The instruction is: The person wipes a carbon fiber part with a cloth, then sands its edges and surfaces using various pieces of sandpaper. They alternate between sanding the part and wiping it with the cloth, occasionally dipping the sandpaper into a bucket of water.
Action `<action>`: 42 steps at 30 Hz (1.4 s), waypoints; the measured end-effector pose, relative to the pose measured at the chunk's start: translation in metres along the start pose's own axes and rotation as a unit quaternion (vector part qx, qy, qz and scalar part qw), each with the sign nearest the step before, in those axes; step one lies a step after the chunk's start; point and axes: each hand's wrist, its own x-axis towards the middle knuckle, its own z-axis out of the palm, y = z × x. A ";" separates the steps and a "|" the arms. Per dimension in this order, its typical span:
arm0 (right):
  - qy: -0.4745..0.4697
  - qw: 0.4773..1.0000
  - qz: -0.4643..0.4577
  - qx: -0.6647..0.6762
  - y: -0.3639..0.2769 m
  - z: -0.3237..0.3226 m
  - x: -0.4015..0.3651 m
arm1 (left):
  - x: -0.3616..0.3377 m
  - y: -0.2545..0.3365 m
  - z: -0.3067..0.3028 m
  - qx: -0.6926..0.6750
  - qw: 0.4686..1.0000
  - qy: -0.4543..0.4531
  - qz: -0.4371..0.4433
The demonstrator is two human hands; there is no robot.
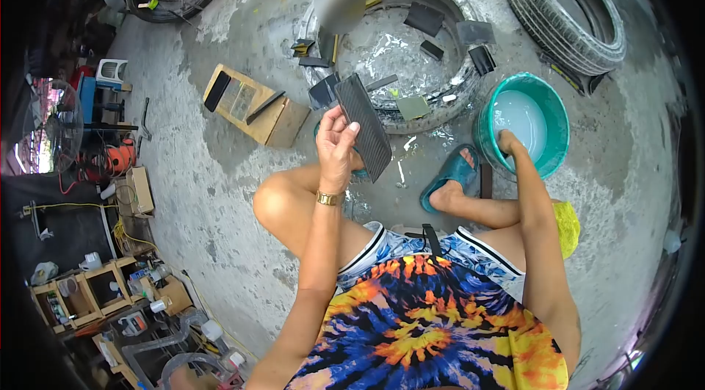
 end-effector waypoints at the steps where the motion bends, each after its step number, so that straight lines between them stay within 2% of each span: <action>1: -0.008 0.999 -0.009 0.031 -0.014 -0.017 -0.018 | -0.001 0.001 -0.001 -0.011 0.999 0.011 -0.030; 2: -0.011 0.999 -0.009 0.029 -0.012 -0.021 -0.021 | -0.002 0.000 -0.003 -0.013 0.999 0.014 -0.032; 4: 0.023 0.990 0.026 0.140 -0.013 -0.032 -0.030 | -0.004 -0.002 -0.005 0.000 1.000 -0.006 -0.015; 5: 0.022 0.990 0.029 0.138 -0.012 -0.034 -0.036 | -0.006 -0.003 -0.007 -0.003 1.000 -0.006 -0.019; 7: 0.058 0.937 -0.001 0.344 -0.011 -0.043 -0.050 | -0.009 -0.001 -0.005 -0.008 1.000 -0.020 -0.014; 9: 0.065 0.948 0.009 0.312 -0.014 -0.054 -0.060 | -0.011 0.000 -0.006 -0.016 0.999 -0.023 -0.020; 12: 0.107 0.896 -0.015 0.430 -0.027 -0.068 -0.081 | -0.018 0.005 -0.006 -0.041 0.998 -0.033 -0.033; 16: 0.144 0.884 -0.051 0.442 -0.060 -0.086 -0.116 | -0.026 0.012 -0.005 -0.044 0.996 -0.036 -0.065; 18: 0.144 0.850 -0.096 0.497 -0.083 -0.092 -0.135 | -0.030 0.008 -0.006 -0.045 0.996 -0.034 -0.070; 19: 0.143 0.853 -0.093 0.494 -0.094 -0.091 -0.140 | -0.033 0.002 -0.004 -0.063 0.995 -0.006 -0.078; 21: 0.127 0.791 -0.146 0.581 -0.114 -0.084 -0.150 | -0.038 -0.013 -0.004 -0.084 0.992 0.025 -0.094; 23: 0.078 0.752 -0.127 0.643 -0.135 -0.060 -0.155 | -0.038 -0.039 -0.007 -0.103 0.984 0.092 -0.114; 25: 0.034 0.771 -0.125 0.624 -0.147 -0.024 -0.149 | -0.037 -0.066 -0.012 -0.083 0.983 0.109 -0.122; 27: -0.015 0.775 -0.112 0.622 -0.161 0.005 -0.145 | -0.034 -0.092 -0.018 -0.146 0.970 0.123 -0.152; 31: -0.060 0.725 -0.066 0.683 -0.191 0.028 -0.158 | -0.033 -0.124 -0.026 -0.202 0.942 0.141 -0.226; 35: -0.071 0.709 -0.045 0.700 -0.208 0.033 -0.167 | -0.038 -0.134 -0.030 -0.137 0.970 0.107 -0.172; 37: -0.076 0.703 -0.038 0.706 -0.208 0.033 -0.166 | -0.041 -0.119 -0.024 -0.151 0.969 0.097 -0.170; 39: -0.087 0.717 -0.067 0.689 -0.209 0.032 -0.164 | -0.042 -0.113 -0.023 -0.115 0.973 0.127 -0.155; 42: -0.079 0.736 -0.093 0.666 -0.211 0.026 -0.158 | -0.041 -0.099 -0.017 -0.091 0.979 0.120 -0.134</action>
